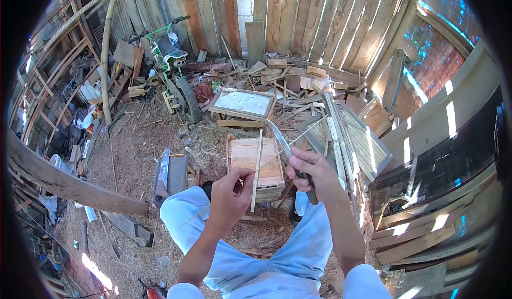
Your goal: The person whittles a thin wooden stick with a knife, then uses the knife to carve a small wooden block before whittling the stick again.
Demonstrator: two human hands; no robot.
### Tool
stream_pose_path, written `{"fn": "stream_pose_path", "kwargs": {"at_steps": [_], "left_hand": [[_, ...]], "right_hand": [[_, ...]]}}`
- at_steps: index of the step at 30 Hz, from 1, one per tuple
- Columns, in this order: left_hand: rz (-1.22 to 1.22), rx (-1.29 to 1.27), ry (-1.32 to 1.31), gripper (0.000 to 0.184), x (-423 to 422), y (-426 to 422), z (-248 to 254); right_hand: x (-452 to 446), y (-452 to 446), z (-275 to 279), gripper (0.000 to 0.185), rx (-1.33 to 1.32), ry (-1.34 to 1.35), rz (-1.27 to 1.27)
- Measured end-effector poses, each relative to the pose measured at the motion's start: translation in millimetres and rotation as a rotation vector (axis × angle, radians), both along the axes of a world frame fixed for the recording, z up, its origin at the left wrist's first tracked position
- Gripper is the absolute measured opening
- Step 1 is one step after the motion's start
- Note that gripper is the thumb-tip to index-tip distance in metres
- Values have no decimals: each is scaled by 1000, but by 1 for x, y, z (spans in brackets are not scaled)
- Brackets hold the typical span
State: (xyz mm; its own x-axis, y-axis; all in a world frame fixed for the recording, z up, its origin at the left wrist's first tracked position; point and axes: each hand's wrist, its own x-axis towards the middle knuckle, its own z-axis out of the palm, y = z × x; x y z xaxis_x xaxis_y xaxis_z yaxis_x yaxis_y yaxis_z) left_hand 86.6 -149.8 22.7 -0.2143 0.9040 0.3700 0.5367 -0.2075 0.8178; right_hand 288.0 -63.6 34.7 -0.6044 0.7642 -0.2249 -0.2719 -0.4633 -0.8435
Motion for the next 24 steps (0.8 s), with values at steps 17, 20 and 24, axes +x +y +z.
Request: {"fn": "stream_pose_path", "kwargs": {"at_steps": [17, 20, 24], "left_hand": [[5, 146, 142, 7, 2, 1, 2], [-17, 196, 191, 8, 2, -1, 2], [19, 190, 260, 11, -5, -5, 5]], "right_hand": [[-9, -15, 7, 25, 36, -13, 110], [-4, -14, 10, 31, -25, 62, 90], [19, 5, 17, 36, -29, 151, 1]]}}
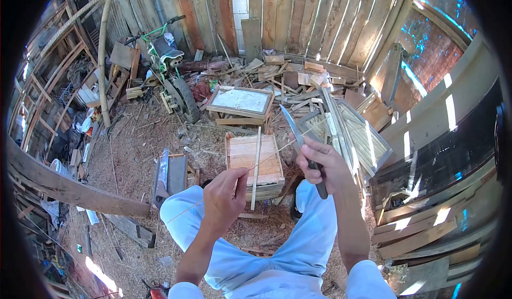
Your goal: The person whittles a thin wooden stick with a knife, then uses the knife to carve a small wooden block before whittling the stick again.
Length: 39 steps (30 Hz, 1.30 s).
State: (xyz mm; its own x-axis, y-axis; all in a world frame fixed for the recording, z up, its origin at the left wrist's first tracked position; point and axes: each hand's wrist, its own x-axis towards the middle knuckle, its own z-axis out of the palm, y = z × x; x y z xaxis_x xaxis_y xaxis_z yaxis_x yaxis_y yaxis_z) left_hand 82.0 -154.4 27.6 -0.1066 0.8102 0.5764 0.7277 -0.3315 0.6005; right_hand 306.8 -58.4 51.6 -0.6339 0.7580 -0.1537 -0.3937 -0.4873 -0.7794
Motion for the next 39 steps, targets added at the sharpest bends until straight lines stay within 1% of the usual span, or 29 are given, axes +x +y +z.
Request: {"fn": "stream_pose_path", "kwargs": {"at_steps": [2, 4, 5, 6, 7, 8, 9, 10, 11, 12, 13, 14, 16, 17, 18, 20, 22, 24, 25, 28, 30, 32, 34, 37, 38, 39], "left_hand": [[-6, -33, 8, 12, -1, 1, 0], [-12, 7, 24, 13, 1, 4, -1], [-14, 7, 24, 13, 2, 5, -1], [-24, 70, 30, 12, 4, 7, -1], [-34, 133, 38, 11, 4, 8, -1], [-32, 131, 41, 11, 3, 8, -2], [-36, 148, 52, 12, 2, 9, -2], [-37, 166, 62, 12, 1, 9, -2], [-33, 167, 61, 12, -1, 7, -1], [-19, 98, 64, 13, -4, 5, 2], [-6, 27, 67, 15, -6, 3, 3], [-5, 29, 67, 15, -8, 3, 4], [8, 31, 83, 15, -6, 5, 2], [4, 32, 82, 15, -4, 6, 1], [-17, 49, 67, 15, -1, 7, -1], [-36, 64, 54, 15, 0, 7, -1], [-44, 25, 42, 14, -4, 4, 1], [-19, 2, 39, 14, -12, -1, 2], [-1, -17, 36, 14, -15, -1, 2], [5, 6, 21, 13, -16, 0, -2], [7, -1, 12, 13, -17, 1, -3], [18, -11, 6, 13, -17, 1, -4], [-21, -1, -5, 12, -15, -1, -4], [-2, -30, 3, 11, -24, -2, -4], [0, -26, 4, 11, -27, -2, -4], [20, -89, -55, 10, -30, -4, -6]], "right_hand": [[-6, -7, -4, 39, 1, -48, -37], [-15, -16, -3, 36, -6, -141, 62], [-20, -19, 1, 30, 21, -76, 130], [-19, -18, 0, 30, 18, -75, 131], [-18, -15, -1, 31, 13, -78, 126], [-17, -13, -2, 32, 8, -81, 122], [-14, -12, 2, 37, -34, -97, 74], [-9, -6, 0, 37, -34, -97, 79], [-3, 2, -3, 38, -4, -14, 48], [1, 7, -3, 39, 29, 69, 13], [3, 7, -3, 35, 19, 56, 13], [1, 6, -3, 35, 21, 56, 14], [-6, -1, -3, 36, -39, -34, 9], [-13, -12, 2, 36, -22, -132, 9], [-18, -15, 1, 36, -21, -133, 9], [-25, -18, -3, 37, -18, -58, 139], [-15, -11, -5, 37, -19, -48, 147], [1, 2, -7, 38, -39, 19, 1], [8, 7, -6, 38, -28, 67, -3], [3, 4, -6, 37, -26, 34, -47], [0, -3, 0, 38, -30, 21, -52], [-1, -5, 2, 38, -27, -37, 15], [8, 5, -2, 39, -17, -48, 21], [25, 22, -1, 43, -38, 80, -158], [29, 24, 0, 43, -33, 81, -155], [32, 26, 1, 43, -6, 59, -217]]}}
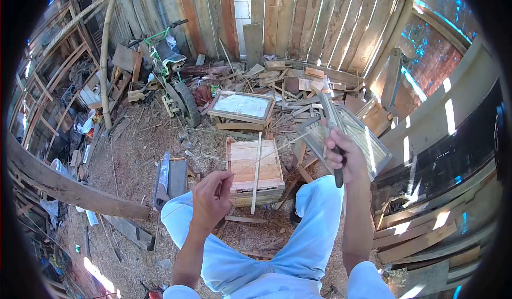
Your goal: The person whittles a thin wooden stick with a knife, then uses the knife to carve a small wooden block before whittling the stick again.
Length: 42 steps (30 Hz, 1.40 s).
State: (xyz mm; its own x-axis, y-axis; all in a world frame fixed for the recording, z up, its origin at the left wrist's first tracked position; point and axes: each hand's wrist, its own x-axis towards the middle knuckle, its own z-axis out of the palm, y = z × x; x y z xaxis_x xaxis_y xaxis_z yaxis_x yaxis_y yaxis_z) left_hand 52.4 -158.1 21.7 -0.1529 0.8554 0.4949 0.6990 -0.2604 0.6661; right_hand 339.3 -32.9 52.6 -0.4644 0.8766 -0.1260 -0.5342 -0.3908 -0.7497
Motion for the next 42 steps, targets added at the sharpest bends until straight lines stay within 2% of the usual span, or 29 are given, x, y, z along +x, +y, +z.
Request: {"fn": "stream_pose_path", "kwargs": {"at_steps": [1, 3, 5, 8, 12, 15, 17, 19, 23, 24, 29, 32, 35, 39, 42], "left_hand": [[20, -63, -59, 8, -1, 0, -2], [8, -9, -126, 7, 11, 9, -5], [-3, 37, -194, 6, 24, 15, -6], [-33, -56, -252, 5, 39, 18, 8], [7, -85, -334, 4, 31, 23, 10], [51, -41, -391, 6, 23, 29, 3], [15, -72, -387, 7, 24, 31, -4], [-35, -116, -367, 7, 37, 27, 1], [-134, -188, -384, 8, 46, 23, 2], [-140, -190, -382, 8, 43, 23, 0], [-161, -182, -434, 9, 40, 21, -6], [-172, -251, -463, 9, 32, 14, -5], [-162, -280, -466, 9, 32, 11, -3], [-168, -267, -500, 9, 38, 12, 4], [-156, -261, -495, 12, 34, 10, 3]], "right_hand": [[1, 1, 1, 42, 24, -25, -62], [-10, -13, -1, 41, 54, -111, -58], [-36, -32, -4, 43, 46, -243, 235], [-62, -41, -19, 44, 86, -232, 313], [-50, -33, -19, 45, 38, -89, 112], [-41, -29, -19, 48, 101, -22, 7], [-44, -36, -14, 51, 139, -81, 50], [-59, -42, -14, 50, 176, -229, 246], [-75, -47, -14, 40, 189, -321, 410], [-73, -46, -18, 36, 138, -238, 405], [-62, -38, -11, 35, 117, -246, 351], [-50, -28, -12, 35, 74, -176, 202], [-54, -36, -5, 35, 92, -214, 214], [-74, -52, -10, 36, 140, -338, 389], [-64, -43, -11, 35, 87, -260, 310]]}}
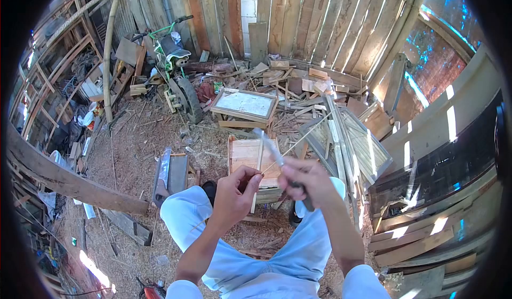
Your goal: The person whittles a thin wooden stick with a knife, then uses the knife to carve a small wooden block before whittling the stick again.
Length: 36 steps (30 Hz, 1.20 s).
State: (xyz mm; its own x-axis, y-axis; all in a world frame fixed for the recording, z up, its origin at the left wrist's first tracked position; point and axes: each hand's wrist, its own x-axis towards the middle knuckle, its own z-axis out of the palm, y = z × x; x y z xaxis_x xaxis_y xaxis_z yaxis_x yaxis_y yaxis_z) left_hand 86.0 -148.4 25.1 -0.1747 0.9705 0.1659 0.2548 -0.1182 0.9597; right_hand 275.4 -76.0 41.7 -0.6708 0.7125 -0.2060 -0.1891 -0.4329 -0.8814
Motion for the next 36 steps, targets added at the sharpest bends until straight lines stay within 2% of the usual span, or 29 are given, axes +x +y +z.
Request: {"fn": "stream_pose_path", "kwargs": {"at_steps": [3, 10, 13, 15, 17, 21, 26, 31, 36], "left_hand": [[-42, -1, -63, 12, -9, -1, -12], [-88, -48, -139, 12, -13, -3, -16], [-95, -35, -119, 12, -17, -5, -13], [-82, -59, -126, 12, -19, -5, -13], [-89, -57, -122, 12, -18, -5, -14], [-112, -65, -146, 12, -19, -4, -18], [-124, -114, -173, 12, -27, -10, -17], [-145, -90, -178, 11, -23, -5, -14], [-159, -118, -110, 12, -31, -3, -11]], "right_hand": [[10, 9, 7, 34, -18, 31, -73], [9, 5, 7, 39, -25, 14, -15], [23, 18, 9, 35, 1, 160, -127], [23, 17, 10, 30, -6, 175, -113], [18, 8, 9, 26, -3, 13, -46], [13, 7, 8, 23, -63, 15, -31], [37, 23, 20, 33, -64, 186, -83], [20, 7, 17, 33, -135, 55, -41], [43, 34, 15, 39, -135, 229, -123]]}}
